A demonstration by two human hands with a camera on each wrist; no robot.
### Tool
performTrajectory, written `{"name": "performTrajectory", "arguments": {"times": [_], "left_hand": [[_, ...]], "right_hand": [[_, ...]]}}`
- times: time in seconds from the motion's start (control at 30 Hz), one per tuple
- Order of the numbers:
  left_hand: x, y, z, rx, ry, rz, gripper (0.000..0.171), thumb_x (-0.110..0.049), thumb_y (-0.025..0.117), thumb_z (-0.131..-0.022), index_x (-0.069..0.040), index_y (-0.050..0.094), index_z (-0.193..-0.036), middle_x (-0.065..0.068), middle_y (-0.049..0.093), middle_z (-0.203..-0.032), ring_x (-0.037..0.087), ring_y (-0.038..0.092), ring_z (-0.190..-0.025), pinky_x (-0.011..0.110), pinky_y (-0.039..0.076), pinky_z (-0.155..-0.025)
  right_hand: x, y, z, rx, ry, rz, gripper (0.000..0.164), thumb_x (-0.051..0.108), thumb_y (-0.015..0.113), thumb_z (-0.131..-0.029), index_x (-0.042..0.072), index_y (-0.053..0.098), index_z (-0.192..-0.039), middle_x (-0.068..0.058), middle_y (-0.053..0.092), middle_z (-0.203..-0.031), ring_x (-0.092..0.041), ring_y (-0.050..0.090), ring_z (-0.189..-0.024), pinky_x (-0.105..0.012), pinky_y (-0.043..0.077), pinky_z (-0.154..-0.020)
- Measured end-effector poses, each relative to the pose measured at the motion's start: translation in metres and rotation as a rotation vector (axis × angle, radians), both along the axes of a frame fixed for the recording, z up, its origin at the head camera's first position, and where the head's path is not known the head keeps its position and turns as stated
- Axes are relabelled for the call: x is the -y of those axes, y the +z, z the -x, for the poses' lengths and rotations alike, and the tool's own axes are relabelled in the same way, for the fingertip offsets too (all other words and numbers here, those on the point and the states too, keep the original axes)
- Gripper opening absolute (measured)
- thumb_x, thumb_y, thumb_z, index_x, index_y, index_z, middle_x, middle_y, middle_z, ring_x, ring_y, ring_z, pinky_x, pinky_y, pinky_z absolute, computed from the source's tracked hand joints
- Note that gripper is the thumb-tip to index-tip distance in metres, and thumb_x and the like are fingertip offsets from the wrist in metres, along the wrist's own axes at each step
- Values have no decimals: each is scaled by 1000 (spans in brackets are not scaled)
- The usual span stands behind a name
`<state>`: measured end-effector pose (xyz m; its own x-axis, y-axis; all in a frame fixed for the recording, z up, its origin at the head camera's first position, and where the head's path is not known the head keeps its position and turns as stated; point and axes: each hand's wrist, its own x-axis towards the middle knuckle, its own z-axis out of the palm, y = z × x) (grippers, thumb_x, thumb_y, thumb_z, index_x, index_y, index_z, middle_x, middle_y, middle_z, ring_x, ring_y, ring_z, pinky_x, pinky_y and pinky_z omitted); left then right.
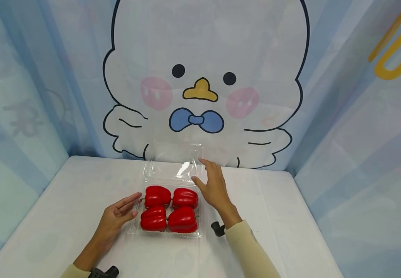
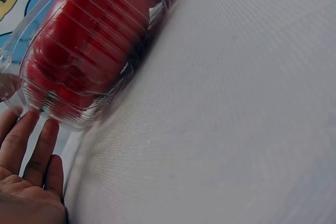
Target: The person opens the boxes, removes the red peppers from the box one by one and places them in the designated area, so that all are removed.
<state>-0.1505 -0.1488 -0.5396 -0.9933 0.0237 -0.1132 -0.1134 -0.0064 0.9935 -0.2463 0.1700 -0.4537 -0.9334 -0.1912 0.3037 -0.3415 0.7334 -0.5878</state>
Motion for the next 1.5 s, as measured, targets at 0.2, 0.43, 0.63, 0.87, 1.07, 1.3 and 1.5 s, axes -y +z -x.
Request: {"name": "performTrajectory", "arguments": {"times": [0.2,0.43,0.63,0.87,1.07,1.3,1.5], "left_hand": [[-1,0,1,-9,-2,-1,60,-16,77,-98,-15,56,-155,0,58,-159,22,49,-153,27,46,-115],[-2,-1,-1,-9,8,6,60,-18,78,-98,-16,57,-154,-1,59,-158,21,49,-152,23,46,-113],[-2,1,-2,-13,11,10,60,-17,77,-99,-15,56,-155,0,58,-159,22,49,-153,28,45,-115],[-3,2,-2,-4,15,3,58,-14,76,-99,-16,57,-154,-1,58,-159,20,49,-153,26,45,-115],[-3,1,-1,-14,14,7,59,-15,76,-99,-14,56,-155,1,57,-159,22,48,-153,27,45,-115],[-3,-2,-1,-3,13,20,59,-16,77,-99,-16,57,-154,-1,59,-158,19,50,-151,22,46,-113],[-3,-2,-1,-20,9,22,59,-15,76,-99,-13,56,-155,2,58,-159,22,49,-152,22,46,-112]], "right_hand": [[2,3,-30,-16,23,21,73,28,86,-90,20,52,-154,-10,58,-149,-30,59,-130,-49,63,-101],[3,-3,-59,0,27,71,75,28,90,-86,23,54,-153,-9,59,-147,-35,60,-130,-54,62,-100],[3,-10,-77,16,31,87,74,27,92,-84,23,57,-150,-7,60,-144,-32,61,-127,-54,63,-96],[8,-18,-92,59,82,65,75,26,94,-82,19,59,-148,-5,62,-141,-28,57,-130,-52,62,-100],[13,-26,-102,91,73,-17,74,30,96,-79,25,61,-143,4,59,-131,-14,53,-125,-41,63,-98],[17,-31,-102,121,92,-52,73,30,97,-78,25,62,-142,4,57,-124,-14,50,-124,-43,61,-99],[20,-31,-99,142,114,-105,70,31,96,-78,20,64,-139,0,57,-122,-18,51,-122,-47,61,-98]]}}
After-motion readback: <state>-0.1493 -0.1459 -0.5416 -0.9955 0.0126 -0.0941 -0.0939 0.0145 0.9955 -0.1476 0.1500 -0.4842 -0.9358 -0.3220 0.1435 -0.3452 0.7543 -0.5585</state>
